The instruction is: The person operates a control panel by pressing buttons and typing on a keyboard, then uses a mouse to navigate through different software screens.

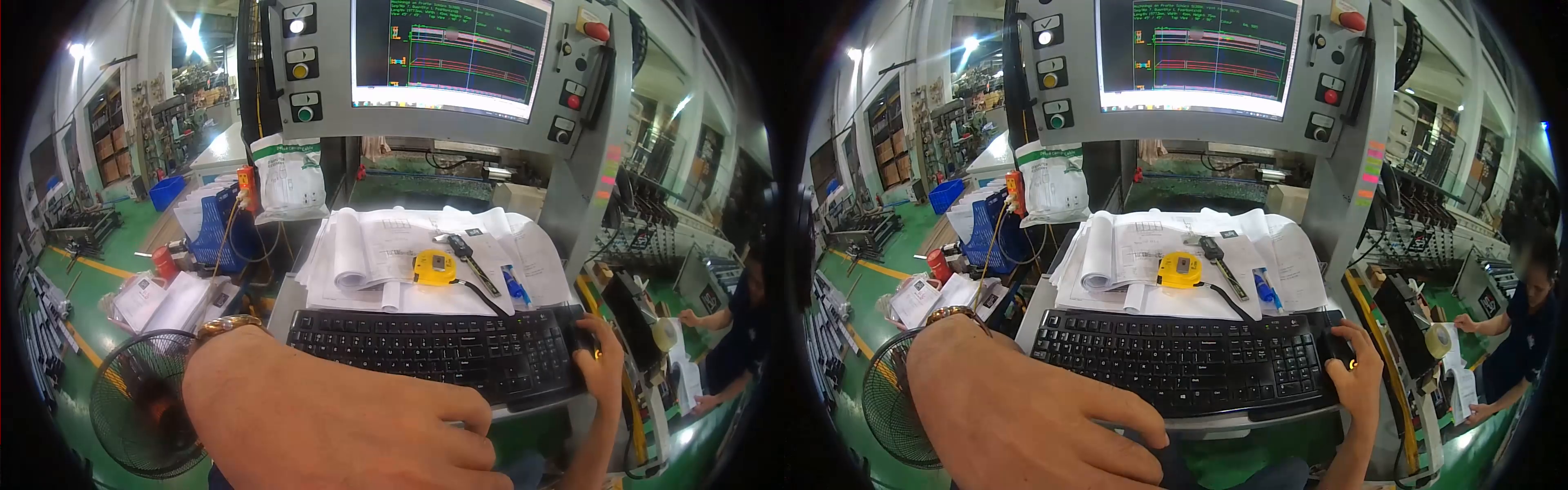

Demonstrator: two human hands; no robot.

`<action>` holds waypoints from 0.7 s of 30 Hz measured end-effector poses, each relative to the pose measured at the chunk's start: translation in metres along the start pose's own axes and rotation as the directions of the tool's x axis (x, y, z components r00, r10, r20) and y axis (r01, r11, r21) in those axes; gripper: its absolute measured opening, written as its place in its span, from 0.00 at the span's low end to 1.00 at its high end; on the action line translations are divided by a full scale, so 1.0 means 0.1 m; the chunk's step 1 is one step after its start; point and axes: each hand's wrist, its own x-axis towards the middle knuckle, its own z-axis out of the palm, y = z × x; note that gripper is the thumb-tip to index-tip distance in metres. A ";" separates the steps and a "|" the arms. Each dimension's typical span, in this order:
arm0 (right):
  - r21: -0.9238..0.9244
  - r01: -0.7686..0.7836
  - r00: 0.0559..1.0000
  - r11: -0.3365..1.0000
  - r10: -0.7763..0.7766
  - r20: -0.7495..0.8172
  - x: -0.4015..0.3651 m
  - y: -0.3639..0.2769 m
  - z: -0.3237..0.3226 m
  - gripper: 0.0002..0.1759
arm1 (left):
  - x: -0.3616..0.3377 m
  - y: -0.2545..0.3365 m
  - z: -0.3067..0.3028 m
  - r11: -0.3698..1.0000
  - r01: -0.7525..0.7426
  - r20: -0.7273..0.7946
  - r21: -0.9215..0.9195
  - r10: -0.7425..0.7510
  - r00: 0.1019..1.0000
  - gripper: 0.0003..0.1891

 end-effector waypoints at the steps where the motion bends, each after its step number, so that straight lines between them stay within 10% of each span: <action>1: 0.007 -0.006 1.000 1.000 0.006 -0.001 0.00 -0.01 0.00 0.29 | -0.02 0.00 0.03 1.000 0.013 -0.018 -0.025 -0.013 1.000 0.33; 21: 0.051 -0.023 1.000 0.998 0.024 -0.009 0.00 -0.01 0.00 0.29 | 0.01 -0.02 -0.01 0.997 -0.068 0.011 0.036 0.068 0.998 0.45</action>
